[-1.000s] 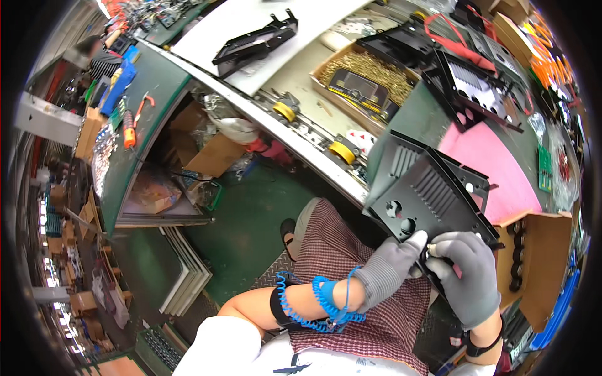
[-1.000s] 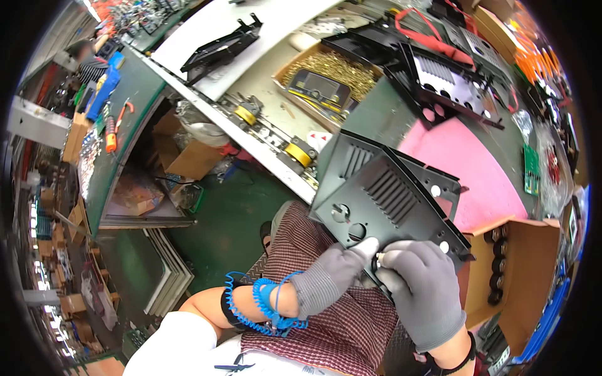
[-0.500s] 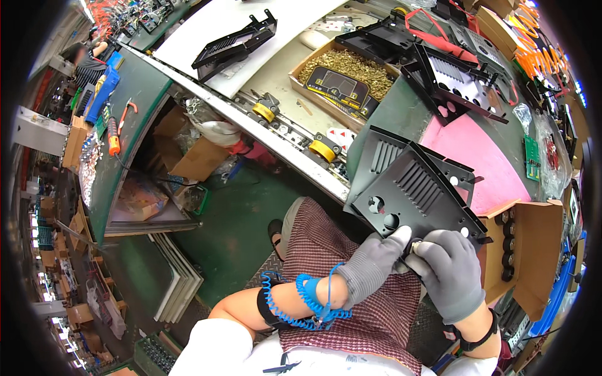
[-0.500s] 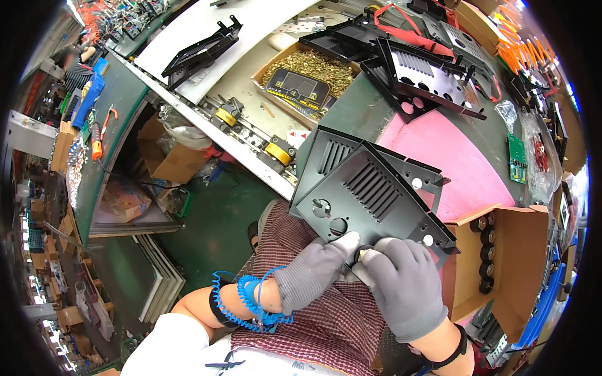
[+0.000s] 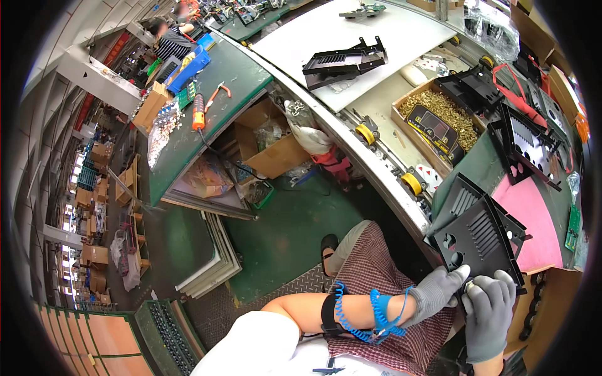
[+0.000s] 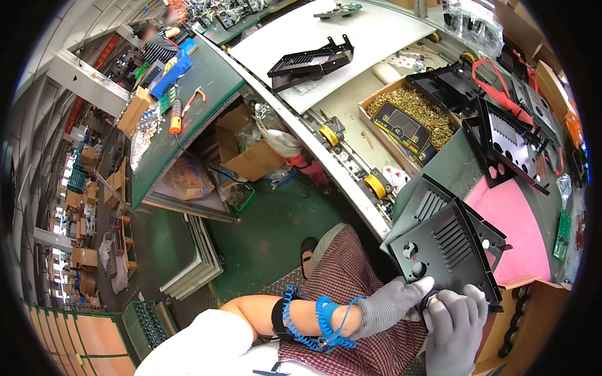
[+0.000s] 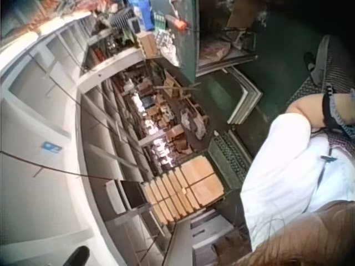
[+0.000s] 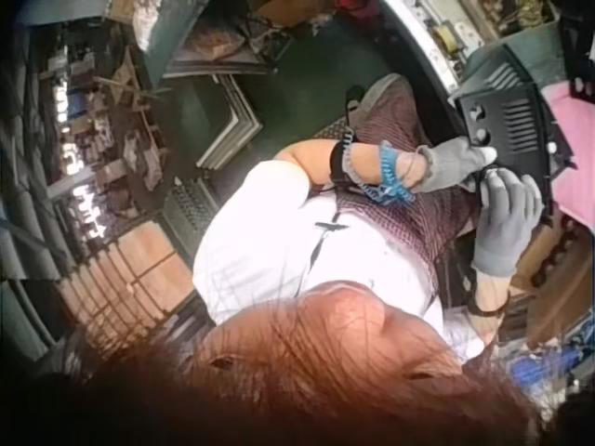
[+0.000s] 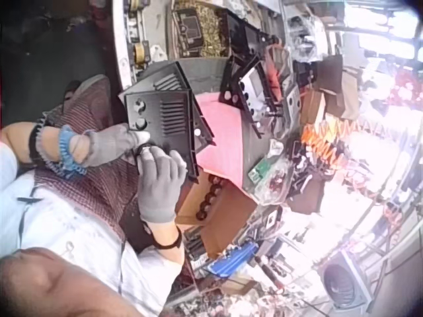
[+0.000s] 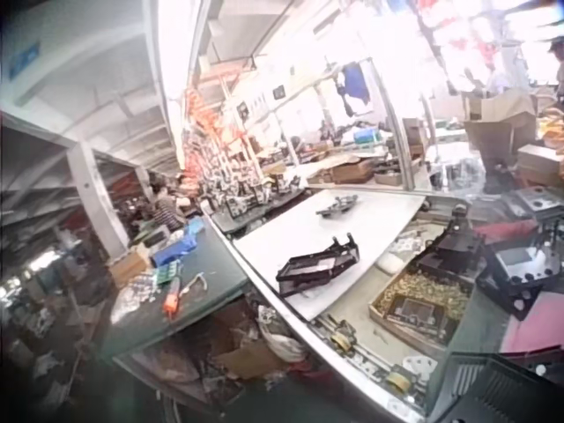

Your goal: Assemble electrical components onto metal device panels and organize finished units in a warehouse.

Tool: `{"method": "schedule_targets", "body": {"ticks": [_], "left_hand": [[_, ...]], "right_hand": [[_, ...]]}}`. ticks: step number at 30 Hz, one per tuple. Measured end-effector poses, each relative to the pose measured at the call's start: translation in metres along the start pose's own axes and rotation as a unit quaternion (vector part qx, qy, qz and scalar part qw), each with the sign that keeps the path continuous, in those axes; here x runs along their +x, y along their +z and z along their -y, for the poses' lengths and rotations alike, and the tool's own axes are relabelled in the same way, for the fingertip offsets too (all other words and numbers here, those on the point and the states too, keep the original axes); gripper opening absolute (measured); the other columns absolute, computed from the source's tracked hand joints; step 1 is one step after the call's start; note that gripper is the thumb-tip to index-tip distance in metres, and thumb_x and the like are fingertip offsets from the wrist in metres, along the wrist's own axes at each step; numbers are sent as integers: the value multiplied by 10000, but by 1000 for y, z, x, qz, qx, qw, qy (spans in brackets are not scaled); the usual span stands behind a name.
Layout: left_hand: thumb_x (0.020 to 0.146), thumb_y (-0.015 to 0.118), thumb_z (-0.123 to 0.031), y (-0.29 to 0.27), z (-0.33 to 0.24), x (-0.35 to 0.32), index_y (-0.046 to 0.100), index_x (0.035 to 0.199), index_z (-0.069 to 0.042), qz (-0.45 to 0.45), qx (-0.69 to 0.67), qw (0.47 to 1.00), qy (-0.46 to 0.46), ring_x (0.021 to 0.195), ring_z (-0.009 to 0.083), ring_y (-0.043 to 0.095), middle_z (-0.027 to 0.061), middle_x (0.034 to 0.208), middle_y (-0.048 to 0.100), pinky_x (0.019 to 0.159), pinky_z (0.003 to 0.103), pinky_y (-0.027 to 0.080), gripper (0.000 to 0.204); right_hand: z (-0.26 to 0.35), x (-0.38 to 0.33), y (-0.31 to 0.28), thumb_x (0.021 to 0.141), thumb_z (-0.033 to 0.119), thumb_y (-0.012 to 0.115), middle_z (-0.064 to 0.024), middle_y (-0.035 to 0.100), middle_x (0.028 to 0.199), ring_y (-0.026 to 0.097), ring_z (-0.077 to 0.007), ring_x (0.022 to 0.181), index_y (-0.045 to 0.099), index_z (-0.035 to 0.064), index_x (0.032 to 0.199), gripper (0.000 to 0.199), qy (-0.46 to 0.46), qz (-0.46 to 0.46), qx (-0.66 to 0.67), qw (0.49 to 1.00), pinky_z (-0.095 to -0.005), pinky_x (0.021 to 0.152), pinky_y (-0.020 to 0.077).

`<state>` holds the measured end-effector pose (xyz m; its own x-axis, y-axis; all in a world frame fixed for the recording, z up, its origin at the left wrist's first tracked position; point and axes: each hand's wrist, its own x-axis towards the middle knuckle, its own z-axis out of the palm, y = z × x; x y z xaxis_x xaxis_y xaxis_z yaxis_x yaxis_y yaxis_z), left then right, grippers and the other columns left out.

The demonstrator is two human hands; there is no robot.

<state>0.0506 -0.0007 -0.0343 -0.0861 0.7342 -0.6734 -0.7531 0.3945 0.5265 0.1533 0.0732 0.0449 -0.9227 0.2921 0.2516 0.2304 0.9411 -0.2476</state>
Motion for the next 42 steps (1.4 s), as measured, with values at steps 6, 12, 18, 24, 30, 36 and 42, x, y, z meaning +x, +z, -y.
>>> {"method": "schedule_targets", "body": {"ticks": [6, 12, 18, 24, 30, 36, 42], "left_hand": [[955, 496, -288, -2, -3, -6, 565, 939, -47, 23, -16, 999, 17, 602, 88, 530, 12, 754, 557, 540, 226, 452, 251], [982, 424, -181, -4, -12, -18, 554, 986, -12, 46, 108, 990, 83, 682, 83, 541, 30, 790, 568, 602, 235, 477, 213], [955, 507, -354, -3, 2, -5, 541, 842, 29, -67, 6, 998, -14, 609, 99, 538, 31, 731, 573, 555, 230, 437, 400], [966, 490, -297, -10, 16, 3, 528, 879, 60, -36, -29, 997, 55, 694, 133, 574, 57, 761, 566, 605, 257, 468, 369], [988, 450, -230, -17, 8, -1, 550, 1093, -3, 42, 104, 990, 84, 848, 126, 587, 63, 985, 592, 715, 269, 507, 269], [934, 508, -112, -10, -4, -7, 515, 1147, 22, 8, 13, 1000, -11, 846, 168, 612, 89, 957, 606, 703, 288, 519, 252], [901, 552, -137, -5, -19, -16, 529, 1061, 5, 19, 81, 996, 15, 726, 151, 604, 97, 872, 603, 631, 302, 508, 215]], "right_hand": [[-13, -1, -15, 687, 129, 699, -106, 543, 741, 539, -318, 826, 613, 32, 861, 217, 39, 43, 140, 988, -409, 761, 423], [-22, 2, -10, 702, 112, 683, -40, 595, 900, 556, -263, 851, 618, 92, 898, 207, 13, 41, 95, 995, -382, 801, 415], [-21, 1, -10, 738, 254, 708, -58, 553, 760, 541, -264, 762, 600, 71, 856, 243, 62, 47, 12, 997, -389, 764, 404], [-28, 1, -13, 779, 243, 673, -88, 626, 886, 561, -271, 762, 631, 48, 811, 202, 1, -21, 132, 991, -383, 786, 415], [-20, -3, -11, 748, 127, 706, -102, 660, 891, 629, -255, 834, 632, 33, 976, 258, 89, 66, 92, 990, -312, 738, 474], [-26, -4, -16, 735, 146, 687, -72, 635, 889, 599, -254, 802, 636, 55, 1002, 287, 137, 48, 188, 971, -373, 679, 463], [-19, 1, 1, 698, 37, 680, -108, 637, 902, 601, -281, 816, 634, 54, 995, 301, 94, -9, 215, 972, -375, 726, 464]]}}
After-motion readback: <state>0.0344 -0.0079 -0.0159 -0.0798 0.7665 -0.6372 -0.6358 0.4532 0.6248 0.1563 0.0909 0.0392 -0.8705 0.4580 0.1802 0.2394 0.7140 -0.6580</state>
